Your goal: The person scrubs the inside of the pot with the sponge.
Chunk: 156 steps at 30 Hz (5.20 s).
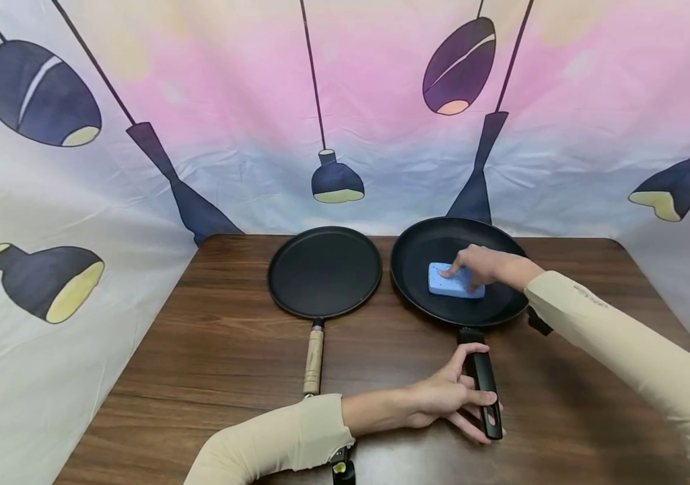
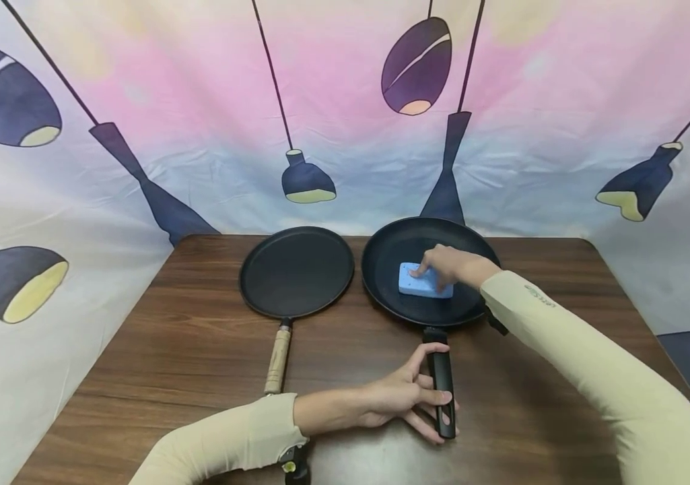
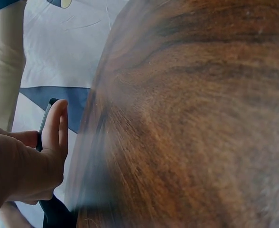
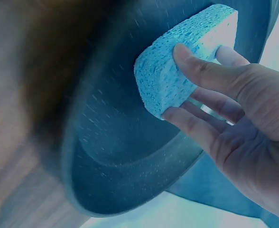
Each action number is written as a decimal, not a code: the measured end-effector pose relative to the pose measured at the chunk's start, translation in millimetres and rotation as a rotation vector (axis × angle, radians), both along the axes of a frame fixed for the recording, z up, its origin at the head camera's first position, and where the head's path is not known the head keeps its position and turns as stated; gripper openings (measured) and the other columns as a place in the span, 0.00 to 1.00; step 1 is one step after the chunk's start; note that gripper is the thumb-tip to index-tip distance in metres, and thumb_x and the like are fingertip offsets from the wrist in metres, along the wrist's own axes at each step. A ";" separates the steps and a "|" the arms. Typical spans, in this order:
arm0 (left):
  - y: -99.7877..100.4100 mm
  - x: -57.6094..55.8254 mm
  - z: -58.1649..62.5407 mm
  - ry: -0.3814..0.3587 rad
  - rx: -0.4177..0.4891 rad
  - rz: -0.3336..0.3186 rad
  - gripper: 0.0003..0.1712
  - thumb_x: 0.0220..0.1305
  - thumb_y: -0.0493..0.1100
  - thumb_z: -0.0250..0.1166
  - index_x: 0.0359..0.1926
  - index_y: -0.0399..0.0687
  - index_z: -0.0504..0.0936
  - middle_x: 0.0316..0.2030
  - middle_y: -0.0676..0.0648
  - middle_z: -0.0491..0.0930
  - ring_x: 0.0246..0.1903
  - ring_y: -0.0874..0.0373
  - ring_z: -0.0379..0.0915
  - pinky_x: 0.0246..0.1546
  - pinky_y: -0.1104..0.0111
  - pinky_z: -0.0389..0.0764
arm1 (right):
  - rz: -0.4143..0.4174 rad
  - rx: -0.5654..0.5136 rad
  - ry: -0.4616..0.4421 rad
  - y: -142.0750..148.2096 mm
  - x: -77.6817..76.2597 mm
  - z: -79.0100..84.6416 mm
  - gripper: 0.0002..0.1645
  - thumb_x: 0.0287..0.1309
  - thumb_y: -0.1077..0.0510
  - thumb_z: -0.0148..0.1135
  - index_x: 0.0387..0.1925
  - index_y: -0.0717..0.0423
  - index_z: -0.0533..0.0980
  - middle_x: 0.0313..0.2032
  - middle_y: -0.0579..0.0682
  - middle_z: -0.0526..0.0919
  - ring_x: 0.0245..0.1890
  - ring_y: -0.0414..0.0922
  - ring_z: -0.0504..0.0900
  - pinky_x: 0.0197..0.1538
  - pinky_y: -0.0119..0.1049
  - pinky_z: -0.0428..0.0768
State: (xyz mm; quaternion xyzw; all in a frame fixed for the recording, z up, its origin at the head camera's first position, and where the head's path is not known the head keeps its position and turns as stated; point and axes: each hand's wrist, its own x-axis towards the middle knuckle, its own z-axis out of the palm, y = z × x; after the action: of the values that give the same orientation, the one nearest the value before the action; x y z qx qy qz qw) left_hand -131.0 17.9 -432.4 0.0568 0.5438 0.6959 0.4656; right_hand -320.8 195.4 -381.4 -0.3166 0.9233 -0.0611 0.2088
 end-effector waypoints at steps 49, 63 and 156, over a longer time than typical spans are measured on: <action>7.5 4.6 -1.0 0.017 0.005 0.003 0.37 0.74 0.30 0.58 0.69 0.75 0.60 0.42 0.42 0.79 0.52 0.24 0.78 0.50 0.35 0.82 | -0.344 -0.092 0.012 3.8 -51.3 -11.3 0.40 0.61 0.56 0.74 0.72 0.55 0.69 0.66 0.68 0.73 0.66 0.68 0.70 0.65 0.64 0.74; 0.0 -11.0 1.1 0.026 0.032 -0.005 0.36 0.75 0.32 0.58 0.70 0.74 0.58 0.48 0.41 0.83 0.54 0.26 0.79 0.51 0.36 0.82 | -0.006 -0.157 -0.018 -7.2 -7.1 -3.6 0.37 0.54 0.57 0.78 0.66 0.51 0.75 0.61 0.66 0.79 0.62 0.65 0.78 0.62 0.63 0.79; -84.9 -44.7 11.2 0.029 0.068 -0.181 0.38 0.81 0.42 0.51 0.82 0.63 0.45 0.71 0.33 0.69 0.68 0.37 0.71 0.67 0.53 0.79 | -0.584 0.129 0.112 169.1 44.5 1.3 0.51 0.65 0.36 0.61 0.64 0.80 0.62 0.57 0.84 0.69 0.53 0.79 0.73 0.44 0.69 0.80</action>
State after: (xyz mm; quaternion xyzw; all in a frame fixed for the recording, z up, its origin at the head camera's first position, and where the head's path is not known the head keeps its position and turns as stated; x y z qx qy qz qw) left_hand -175.7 -67.0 -421.2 0.1315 0.5193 0.6681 0.5164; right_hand -276.3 364.6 -380.1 -0.0265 0.9873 -0.0420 0.1508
